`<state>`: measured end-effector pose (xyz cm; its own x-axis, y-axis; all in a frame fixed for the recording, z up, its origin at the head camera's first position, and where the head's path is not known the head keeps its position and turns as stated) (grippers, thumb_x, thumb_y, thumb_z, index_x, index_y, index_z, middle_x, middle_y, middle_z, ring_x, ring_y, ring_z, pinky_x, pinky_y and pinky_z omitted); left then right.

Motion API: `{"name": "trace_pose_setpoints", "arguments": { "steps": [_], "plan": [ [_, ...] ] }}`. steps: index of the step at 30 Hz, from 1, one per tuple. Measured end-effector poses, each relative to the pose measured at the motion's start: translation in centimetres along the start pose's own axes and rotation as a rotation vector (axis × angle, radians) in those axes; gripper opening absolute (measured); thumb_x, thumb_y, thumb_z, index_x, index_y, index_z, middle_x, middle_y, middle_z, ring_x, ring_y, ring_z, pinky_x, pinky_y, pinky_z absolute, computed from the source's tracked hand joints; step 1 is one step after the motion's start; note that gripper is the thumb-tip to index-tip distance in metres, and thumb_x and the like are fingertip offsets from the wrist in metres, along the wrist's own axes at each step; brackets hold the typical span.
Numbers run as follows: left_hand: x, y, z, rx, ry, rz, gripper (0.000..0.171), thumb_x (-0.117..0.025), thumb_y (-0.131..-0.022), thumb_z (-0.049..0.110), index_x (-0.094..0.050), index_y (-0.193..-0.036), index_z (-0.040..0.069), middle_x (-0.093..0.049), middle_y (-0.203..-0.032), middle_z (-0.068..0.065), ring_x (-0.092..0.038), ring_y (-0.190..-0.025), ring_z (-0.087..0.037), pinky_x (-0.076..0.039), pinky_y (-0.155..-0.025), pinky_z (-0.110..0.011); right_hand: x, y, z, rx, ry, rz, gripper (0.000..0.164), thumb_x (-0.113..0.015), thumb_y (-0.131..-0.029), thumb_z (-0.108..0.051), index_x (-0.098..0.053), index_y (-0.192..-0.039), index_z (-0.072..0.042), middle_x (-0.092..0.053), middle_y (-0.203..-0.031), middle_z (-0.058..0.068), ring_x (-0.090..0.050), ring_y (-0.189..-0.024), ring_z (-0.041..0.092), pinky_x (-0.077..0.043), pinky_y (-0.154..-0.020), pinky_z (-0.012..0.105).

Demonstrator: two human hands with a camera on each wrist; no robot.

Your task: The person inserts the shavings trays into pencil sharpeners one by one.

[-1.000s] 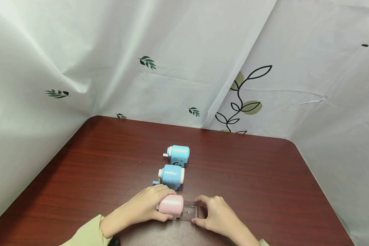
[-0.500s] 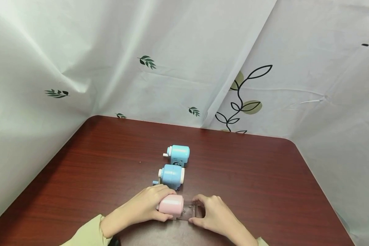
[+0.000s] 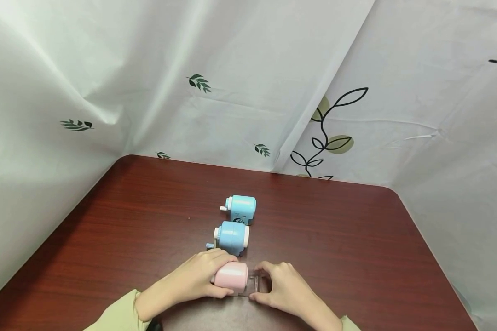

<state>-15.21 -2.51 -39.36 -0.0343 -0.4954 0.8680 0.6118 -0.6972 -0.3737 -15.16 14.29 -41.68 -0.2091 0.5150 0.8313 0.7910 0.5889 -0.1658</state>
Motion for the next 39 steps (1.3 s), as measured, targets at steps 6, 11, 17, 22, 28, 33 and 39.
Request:
{"name": "trace_pose_setpoints", "arguments": {
  "steps": [6, 11, 17, 22, 28, 33, 39],
  "plan": [
    [-0.03, 0.02, 0.04, -0.005, -0.002, -0.007, 0.048, -0.072, -0.070, 0.042, -0.057, -0.106, 0.014, -0.058, -0.093, 0.008, -0.051, -0.086, -0.006, -0.046, -0.070, -0.023, -0.08, -0.16, -0.04, -0.002, 0.004, 0.013, 0.043, -0.075, -0.069, -0.044, -0.061, -0.097, -0.015, -0.061, -0.074, -0.011, -0.048, -0.057, -0.001, -0.039, -0.053, 0.010],
    [-0.09, 0.01, 0.06, -0.011, -0.015, -0.007, 0.048, -0.072, -0.071, 0.043, -0.057, -0.106, 0.014, -0.057, -0.093, 0.008, -0.051, -0.086, -0.006, -0.046, -0.071, -0.023, -0.20, -0.26, 0.00, -0.003, -0.013, 0.000, 0.043, -0.074, -0.070, -0.045, -0.061, -0.098, -0.016, -0.063, -0.075, -0.010, -0.049, -0.059, -0.002, -0.040, -0.053, 0.010],
    [-0.14, 0.02, 0.08, -0.010, -0.013, -0.011, 0.048, -0.071, -0.071, 0.043, -0.057, -0.107, 0.014, -0.058, -0.094, 0.007, -0.051, -0.086, -0.006, -0.046, -0.071, -0.023, -0.19, -0.31, -0.10, -0.003, -0.010, 0.003, 0.044, -0.076, -0.068, -0.045, -0.061, -0.098, -0.016, -0.061, -0.072, -0.011, -0.048, -0.056, -0.002, -0.039, -0.052, 0.010],
    [-0.13, -0.03, 0.20, -0.023, -0.014, 0.006, 0.049, -0.073, -0.069, 0.043, -0.057, -0.105, 0.014, -0.057, -0.092, 0.007, -0.051, -0.085, -0.006, -0.046, -0.070, -0.023, -0.23, -0.37, -0.18, -0.008, 0.002, 0.010, 0.044, -0.076, -0.067, -0.045, -0.062, -0.098, -0.017, -0.057, -0.068, -0.013, -0.045, -0.053, -0.002, -0.038, -0.051, 0.010],
    [-0.18, 0.00, 0.23, -0.026, -0.014, 0.023, 0.049, -0.074, -0.068, 0.042, -0.057, -0.104, 0.014, -0.057, -0.091, 0.008, -0.051, -0.084, -0.007, -0.046, -0.069, -0.023, -0.37, -0.52, -0.34, -0.005, 0.006, 0.018, 0.044, -0.077, -0.066, -0.045, -0.062, -0.098, -0.019, -0.055, -0.066, -0.014, -0.045, -0.053, -0.002, -0.037, -0.051, 0.009],
    [-0.16, 0.01, 0.21, -0.023, -0.016, 0.027, 0.049, -0.074, -0.067, 0.042, -0.057, -0.103, 0.014, -0.057, -0.091, 0.008, -0.051, -0.084, -0.007, -0.046, -0.069, -0.023, -0.48, -0.67, -0.58, 0.002, -0.003, 0.016, 0.045, -0.076, -0.066, -0.046, -0.063, -0.099, -0.018, -0.059, -0.072, -0.014, -0.046, -0.055, -0.001, -0.038, -0.053, 0.010],
    [-0.14, 0.03, 0.22, -0.024, -0.017, 0.030, 0.049, -0.074, -0.067, 0.041, -0.057, -0.103, 0.014, -0.058, -0.091, 0.007, -0.051, -0.084, -0.007, -0.046, -0.070, -0.023, -0.63, -0.82, -0.70, -0.005, -0.010, -0.005, 0.046, -0.075, -0.067, -0.046, -0.063, -0.100, -0.016, -0.060, -0.074, -0.012, -0.046, -0.056, -0.001, -0.039, -0.053, 0.011]
  ]
}}
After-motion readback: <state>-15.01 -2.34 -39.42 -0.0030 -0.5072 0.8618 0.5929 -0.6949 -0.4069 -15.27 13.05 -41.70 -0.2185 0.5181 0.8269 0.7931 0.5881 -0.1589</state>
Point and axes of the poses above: each hand's wrist, its own y-axis away from the middle knuckle, its own x-axis out of the back of the hand, z = x × y, the point moved 6 cm from there along -y, towards the middle knuckle
